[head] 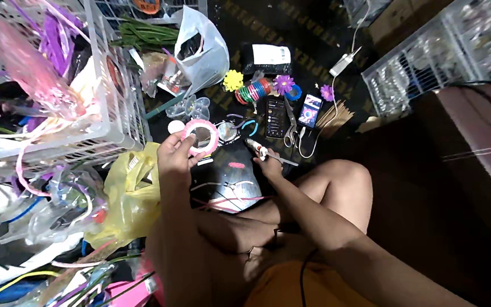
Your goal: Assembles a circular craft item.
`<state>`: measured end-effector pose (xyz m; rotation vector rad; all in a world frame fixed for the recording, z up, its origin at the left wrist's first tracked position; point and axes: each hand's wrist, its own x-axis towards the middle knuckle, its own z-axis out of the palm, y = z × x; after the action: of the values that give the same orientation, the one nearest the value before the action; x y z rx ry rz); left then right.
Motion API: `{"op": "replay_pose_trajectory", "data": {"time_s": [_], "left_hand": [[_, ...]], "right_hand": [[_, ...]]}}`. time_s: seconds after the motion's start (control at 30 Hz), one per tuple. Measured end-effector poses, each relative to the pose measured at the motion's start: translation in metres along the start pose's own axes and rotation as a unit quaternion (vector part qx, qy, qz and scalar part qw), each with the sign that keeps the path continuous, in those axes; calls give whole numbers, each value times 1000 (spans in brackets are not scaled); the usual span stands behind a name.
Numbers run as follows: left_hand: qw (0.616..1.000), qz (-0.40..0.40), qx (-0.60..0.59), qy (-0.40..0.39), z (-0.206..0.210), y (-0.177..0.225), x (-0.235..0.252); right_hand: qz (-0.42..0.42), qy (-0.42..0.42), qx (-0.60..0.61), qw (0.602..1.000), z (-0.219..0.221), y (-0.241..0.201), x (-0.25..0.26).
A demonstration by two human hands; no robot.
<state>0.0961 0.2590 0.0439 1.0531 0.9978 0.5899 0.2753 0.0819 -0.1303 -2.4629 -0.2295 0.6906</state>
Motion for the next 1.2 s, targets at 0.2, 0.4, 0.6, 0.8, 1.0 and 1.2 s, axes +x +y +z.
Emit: {"op": "replay_pose_trajectory", "data": {"time_s": [0.2,0.4,0.6,0.8,1.0,1.2], "left_hand": [[1000,7,6,-7,-3,0,0],[1000,15,-9,-20,-6,0,1],[999,18,-9,-25,-4,5,-2],[998,10,-44,-40,-12,2,-3],[989,0,-127,-77,-12,2,-1],[991,38,-106,-70,-5,1,-9]], "right_hand": [[48,-26,-27,998,-4,-4,-6],[86,-15,-50,995,-8,-12,-27],[-59,-96,-67,991,14,-19,-75],[-113,-68,-144,981,48,-34,-42],[-98,-141,-76,982,28,-48,-46],[-256,-83,205,941,-70,-97,-78]]}}
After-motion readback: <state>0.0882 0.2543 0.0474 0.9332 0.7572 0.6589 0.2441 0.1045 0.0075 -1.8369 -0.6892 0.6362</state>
